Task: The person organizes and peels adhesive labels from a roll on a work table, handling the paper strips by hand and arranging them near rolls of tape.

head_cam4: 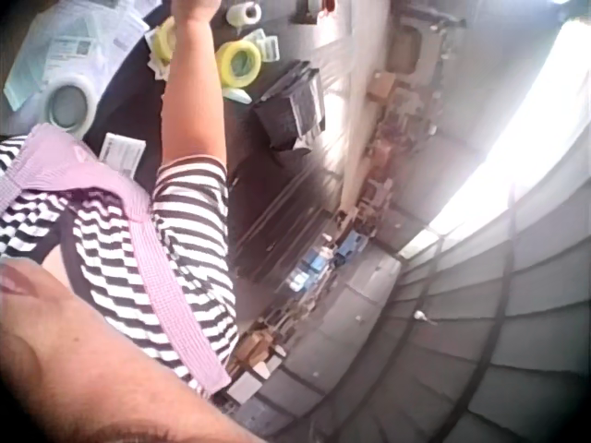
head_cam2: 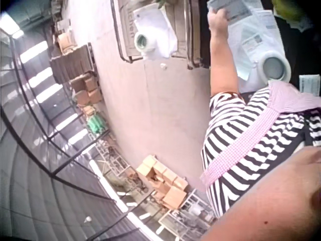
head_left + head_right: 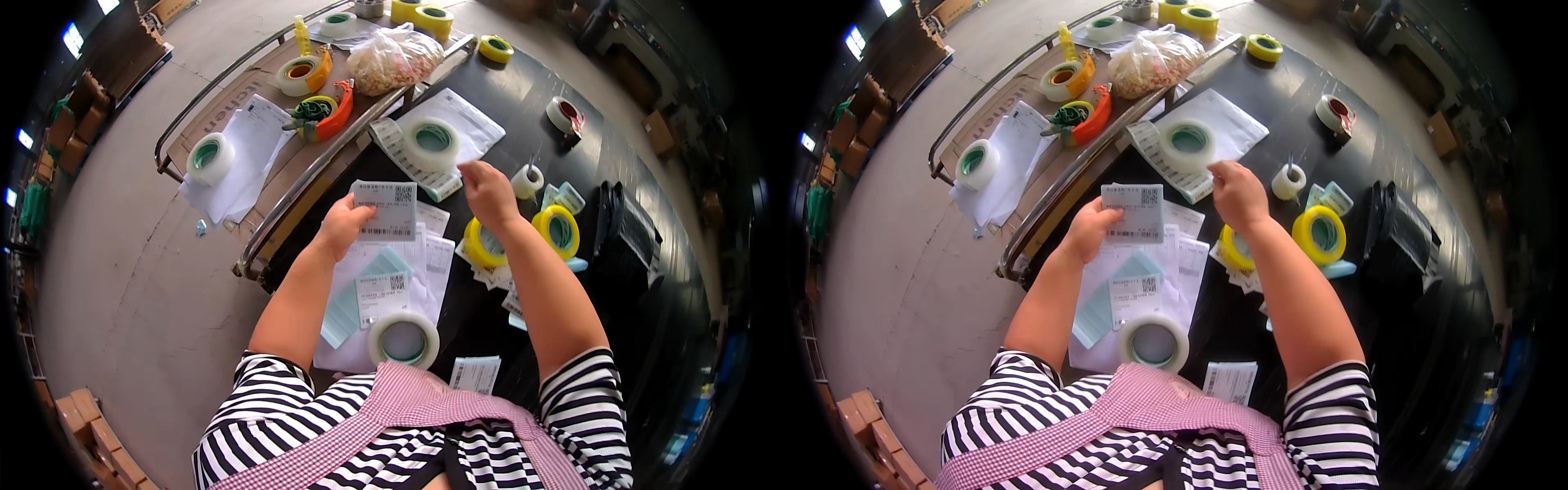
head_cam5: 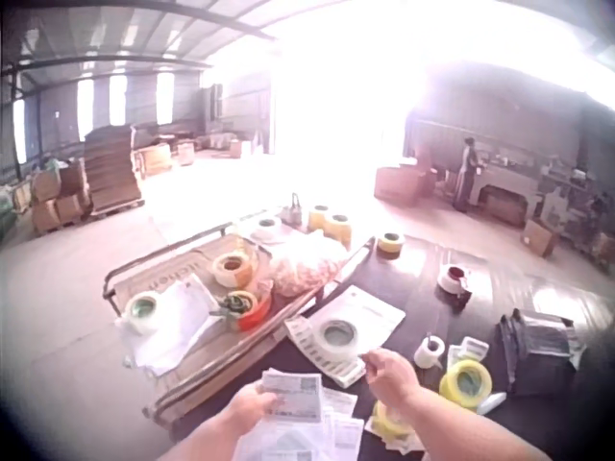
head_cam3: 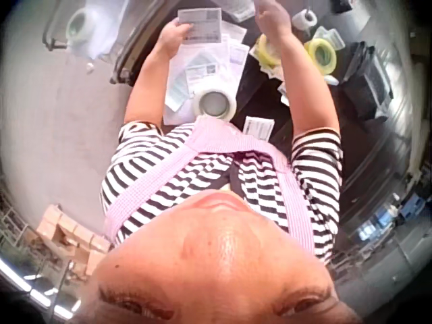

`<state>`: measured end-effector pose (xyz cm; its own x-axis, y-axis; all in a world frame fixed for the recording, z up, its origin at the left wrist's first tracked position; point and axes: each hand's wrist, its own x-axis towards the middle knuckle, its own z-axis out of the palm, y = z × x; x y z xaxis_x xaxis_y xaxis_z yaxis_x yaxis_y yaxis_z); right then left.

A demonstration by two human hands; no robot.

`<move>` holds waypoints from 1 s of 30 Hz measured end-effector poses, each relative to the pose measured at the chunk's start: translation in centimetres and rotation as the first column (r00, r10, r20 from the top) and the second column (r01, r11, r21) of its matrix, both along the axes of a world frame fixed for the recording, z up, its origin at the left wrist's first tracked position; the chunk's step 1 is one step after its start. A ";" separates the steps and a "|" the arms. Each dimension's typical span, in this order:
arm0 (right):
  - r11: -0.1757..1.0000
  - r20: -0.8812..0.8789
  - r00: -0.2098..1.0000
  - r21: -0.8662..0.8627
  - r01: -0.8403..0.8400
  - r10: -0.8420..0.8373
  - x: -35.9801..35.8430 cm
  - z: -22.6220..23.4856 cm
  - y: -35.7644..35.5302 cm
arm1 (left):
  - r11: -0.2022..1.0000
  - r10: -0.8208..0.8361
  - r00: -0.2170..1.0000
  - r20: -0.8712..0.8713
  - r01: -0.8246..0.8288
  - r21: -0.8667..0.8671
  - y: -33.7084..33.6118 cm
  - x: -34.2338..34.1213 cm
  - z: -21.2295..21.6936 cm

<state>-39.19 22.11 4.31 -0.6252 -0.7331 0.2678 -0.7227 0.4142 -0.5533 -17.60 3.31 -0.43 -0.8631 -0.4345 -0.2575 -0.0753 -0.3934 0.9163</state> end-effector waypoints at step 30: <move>0.956 -0.378 0.924 0.245 0.161 -0.059 -7.7 -5.9 -3.9 | 0.794 0.478 0.872 -0.108 -0.482 -0.370 -6.0 -8.6 -5.9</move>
<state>-46.90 18.24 -1.57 -0.6029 -0.7410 0.2957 -0.7929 0.5976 -0.1190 -26.22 -2.65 -6.31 -0.5195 -0.8543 0.0163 0.0399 -0.0052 0.9992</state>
